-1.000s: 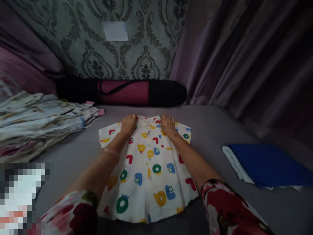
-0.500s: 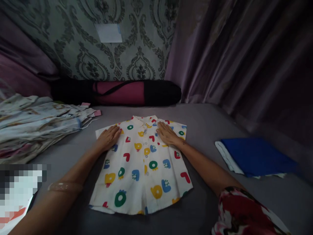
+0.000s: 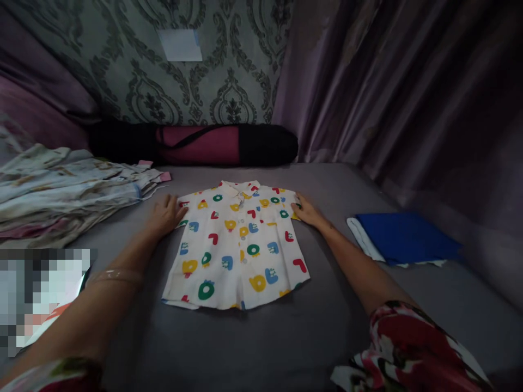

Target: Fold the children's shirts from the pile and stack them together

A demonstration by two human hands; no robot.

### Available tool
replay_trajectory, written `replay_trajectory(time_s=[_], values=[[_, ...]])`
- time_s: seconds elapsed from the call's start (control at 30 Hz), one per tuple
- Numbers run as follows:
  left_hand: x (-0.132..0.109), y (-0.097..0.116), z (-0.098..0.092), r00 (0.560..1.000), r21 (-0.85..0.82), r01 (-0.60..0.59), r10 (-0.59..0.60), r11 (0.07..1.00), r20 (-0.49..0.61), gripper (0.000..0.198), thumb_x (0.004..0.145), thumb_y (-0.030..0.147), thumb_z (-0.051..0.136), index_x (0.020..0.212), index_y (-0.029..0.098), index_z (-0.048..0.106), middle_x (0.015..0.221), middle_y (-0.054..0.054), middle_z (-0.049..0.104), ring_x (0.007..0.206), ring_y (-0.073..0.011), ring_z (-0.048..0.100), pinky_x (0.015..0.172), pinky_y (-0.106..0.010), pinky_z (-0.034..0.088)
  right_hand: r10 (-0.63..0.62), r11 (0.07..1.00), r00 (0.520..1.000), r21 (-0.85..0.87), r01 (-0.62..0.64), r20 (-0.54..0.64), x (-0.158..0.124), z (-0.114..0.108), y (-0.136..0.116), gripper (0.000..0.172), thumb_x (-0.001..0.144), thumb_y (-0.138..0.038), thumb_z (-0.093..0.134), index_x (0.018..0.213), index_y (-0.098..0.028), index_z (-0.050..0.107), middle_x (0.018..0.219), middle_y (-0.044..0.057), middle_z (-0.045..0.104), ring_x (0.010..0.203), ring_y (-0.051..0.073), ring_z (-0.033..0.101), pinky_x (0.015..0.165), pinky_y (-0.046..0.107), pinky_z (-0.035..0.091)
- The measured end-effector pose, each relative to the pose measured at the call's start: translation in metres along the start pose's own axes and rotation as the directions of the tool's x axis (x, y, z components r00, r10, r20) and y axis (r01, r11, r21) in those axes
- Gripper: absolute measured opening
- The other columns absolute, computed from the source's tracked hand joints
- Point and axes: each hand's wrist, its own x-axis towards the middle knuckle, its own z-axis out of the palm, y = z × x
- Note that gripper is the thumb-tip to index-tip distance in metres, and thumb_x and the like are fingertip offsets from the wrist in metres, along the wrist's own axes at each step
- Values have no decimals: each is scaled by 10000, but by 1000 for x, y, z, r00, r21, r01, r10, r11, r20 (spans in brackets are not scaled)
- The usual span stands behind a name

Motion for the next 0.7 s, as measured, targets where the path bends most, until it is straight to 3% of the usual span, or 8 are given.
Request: replay_trajectory(time_s=[0.1,0.2,0.3,0.4,0.53,0.7], values=[[-23,15,-15,976,28,185,-181,982,-118,632,865,409,442,1361,19,414,1396,-290,440,1250,-409,465,991,-473,396,110,981,992,167,-99,-57,-21,-5,-5,559,890,-288,497,1404,-83,414,1416,176,506,1287,225,489,1090,349,357],[-54,26,-32,961,-10,269,-269,963,-70,526,839,425,470,1204,52,536,1199,-245,571,1108,-368,553,899,-418,441,88,971,994,228,-70,-69,-55,-8,-11,410,890,-267,479,1272,-126,531,1284,145,601,1164,203,568,1019,327,415],[-86,36,-45,960,-113,266,-253,957,119,380,837,460,472,922,125,630,948,-170,639,964,-308,602,801,-369,466,18,997,997,78,-12,-75,-93,-10,-20,214,878,-288,487,988,-186,641,1052,106,655,1050,229,587,961,357,432],[-113,48,-51,939,-232,270,-202,934,279,348,818,493,491,716,180,602,775,-113,634,858,-272,609,712,-340,466,26,998,998,-52,-30,-62,-126,-10,-36,213,880,-393,501,837,-221,620,942,92,617,950,248,589,871,365,452],[-139,62,-49,945,-246,284,-227,927,236,361,787,515,517,611,204,568,792,-128,631,896,-289,596,717,-354,453,63,994,998,-86,-63,1,-155,-9,-59,295,884,-484,494,721,-244,552,926,81,571,834,222,603,752,336,461],[-157,66,-39,966,-263,237,-197,935,169,430,796,582,476,559,222,492,796,-119,606,879,-273,582,705,-341,434,23,993,998,-113,-17,51,-167,-8,-70,303,879,-439,508,646,-249,479,929,81,560,827,215,606,770,328,462]])
